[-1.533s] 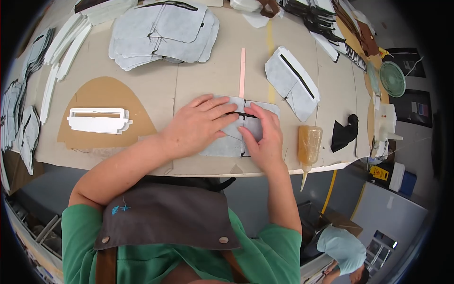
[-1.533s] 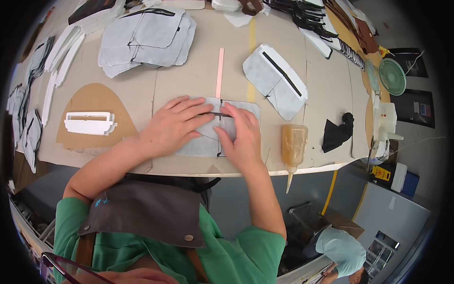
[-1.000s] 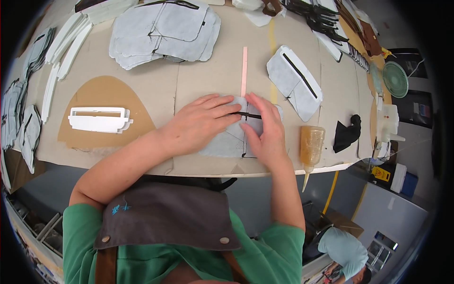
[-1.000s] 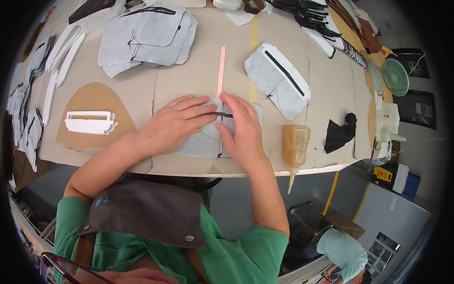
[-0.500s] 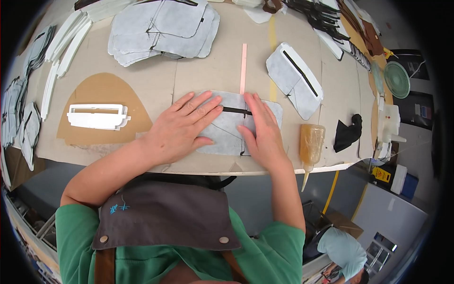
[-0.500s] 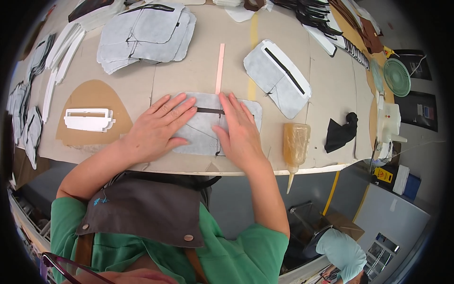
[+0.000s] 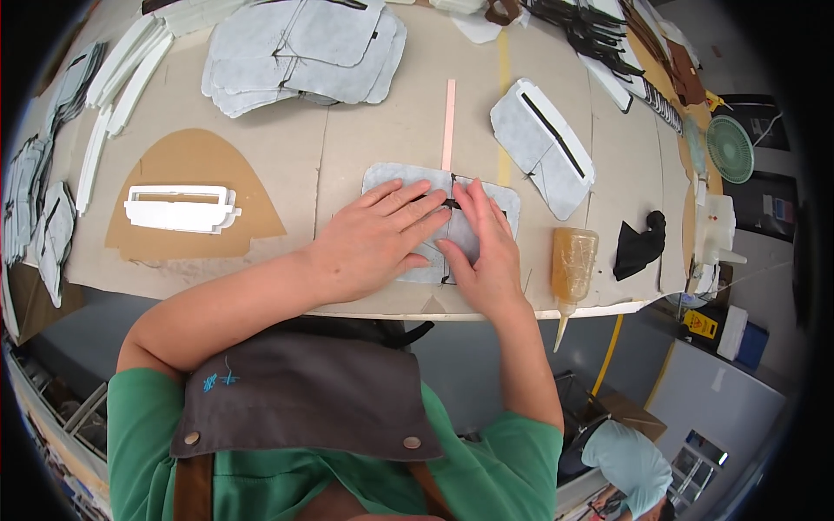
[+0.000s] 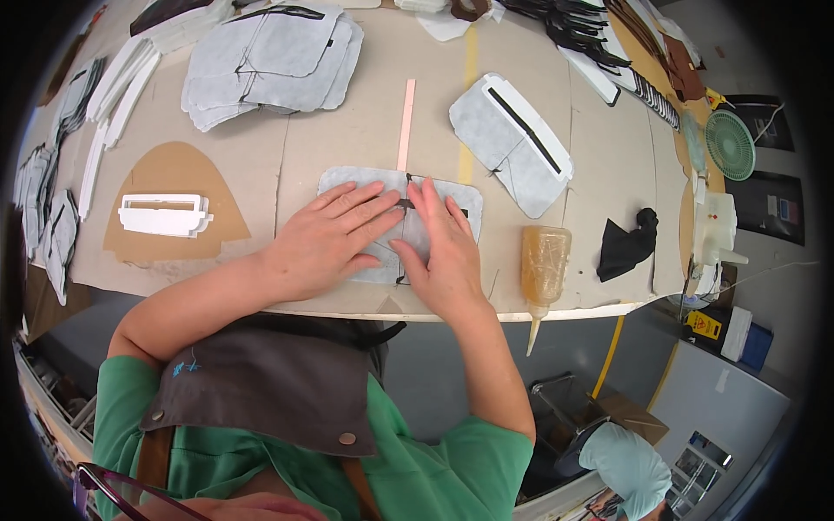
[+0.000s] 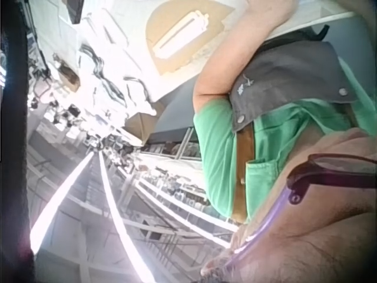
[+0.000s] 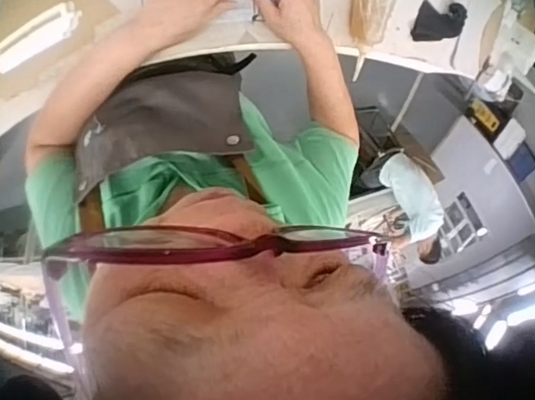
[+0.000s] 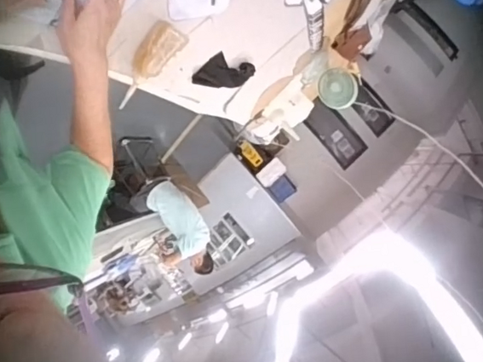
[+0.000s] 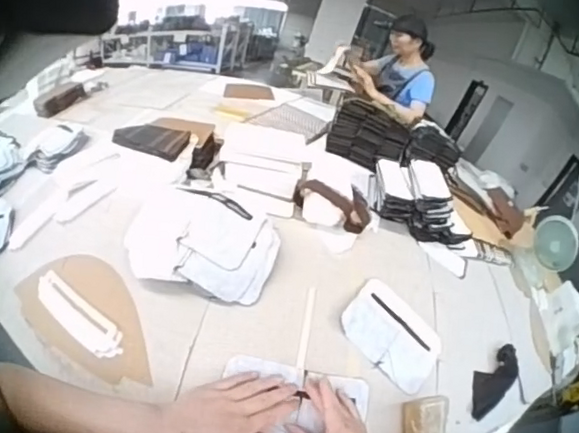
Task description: Applying glue to plastic components and attaching them to leather or fabric bag panels.
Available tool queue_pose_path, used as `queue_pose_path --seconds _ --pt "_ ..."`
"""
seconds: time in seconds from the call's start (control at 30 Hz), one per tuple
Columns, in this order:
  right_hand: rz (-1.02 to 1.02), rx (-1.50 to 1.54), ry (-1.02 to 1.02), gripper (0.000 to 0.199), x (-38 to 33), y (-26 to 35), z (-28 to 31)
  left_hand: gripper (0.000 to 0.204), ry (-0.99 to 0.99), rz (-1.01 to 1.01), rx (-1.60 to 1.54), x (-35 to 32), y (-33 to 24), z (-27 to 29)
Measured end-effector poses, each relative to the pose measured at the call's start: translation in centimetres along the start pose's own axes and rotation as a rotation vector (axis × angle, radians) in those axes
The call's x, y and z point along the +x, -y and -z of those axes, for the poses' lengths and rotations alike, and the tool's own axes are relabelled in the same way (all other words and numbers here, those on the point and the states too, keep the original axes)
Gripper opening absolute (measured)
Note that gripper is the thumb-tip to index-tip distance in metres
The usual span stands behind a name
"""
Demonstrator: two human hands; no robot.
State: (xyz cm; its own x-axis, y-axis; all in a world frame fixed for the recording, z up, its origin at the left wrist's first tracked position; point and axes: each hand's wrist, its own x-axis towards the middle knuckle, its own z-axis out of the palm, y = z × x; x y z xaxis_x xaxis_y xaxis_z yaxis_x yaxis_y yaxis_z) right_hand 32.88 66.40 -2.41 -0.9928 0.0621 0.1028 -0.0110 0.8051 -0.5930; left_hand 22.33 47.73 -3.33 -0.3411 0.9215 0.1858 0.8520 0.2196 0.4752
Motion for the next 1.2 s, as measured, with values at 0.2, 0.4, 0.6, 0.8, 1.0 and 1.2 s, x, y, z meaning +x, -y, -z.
queue_pose_path --seconds 0.2,0.4,0.6,0.8,1.0,1.2 --pt "-0.057 0.066 -0.033 0.084 -1.3 0.9 0.1 0.059 0.014 -0.011 0.001 -0.7 -0.1 0.0" --pt "-0.027 0.067 -0.063 0.088 -1.8 0.2 0.7 0.059 0.014 -0.028 -0.021 -0.1 -0.3 0.3" --pt "0.046 0.072 -0.091 0.080 -1.3 -0.5 0.7 0.060 -0.006 -0.007 0.009 -0.5 -0.3 -0.1" --pt "-0.007 0.097 -0.118 0.067 -1.5 -0.5 0.2 0.065 -0.222 -0.117 -0.057 -0.5 0.8 -1.9" --pt "0.153 -0.141 0.087 0.063 -0.6 -0.1 0.0 0.058 -0.045 -0.059 -0.044 -0.3 1.0 -3.2" --pt "0.135 -0.290 0.208 0.064 0.0 0.9 0.3 0.071 0.025 -0.107 0.013 0.0 2.0 -4.6"
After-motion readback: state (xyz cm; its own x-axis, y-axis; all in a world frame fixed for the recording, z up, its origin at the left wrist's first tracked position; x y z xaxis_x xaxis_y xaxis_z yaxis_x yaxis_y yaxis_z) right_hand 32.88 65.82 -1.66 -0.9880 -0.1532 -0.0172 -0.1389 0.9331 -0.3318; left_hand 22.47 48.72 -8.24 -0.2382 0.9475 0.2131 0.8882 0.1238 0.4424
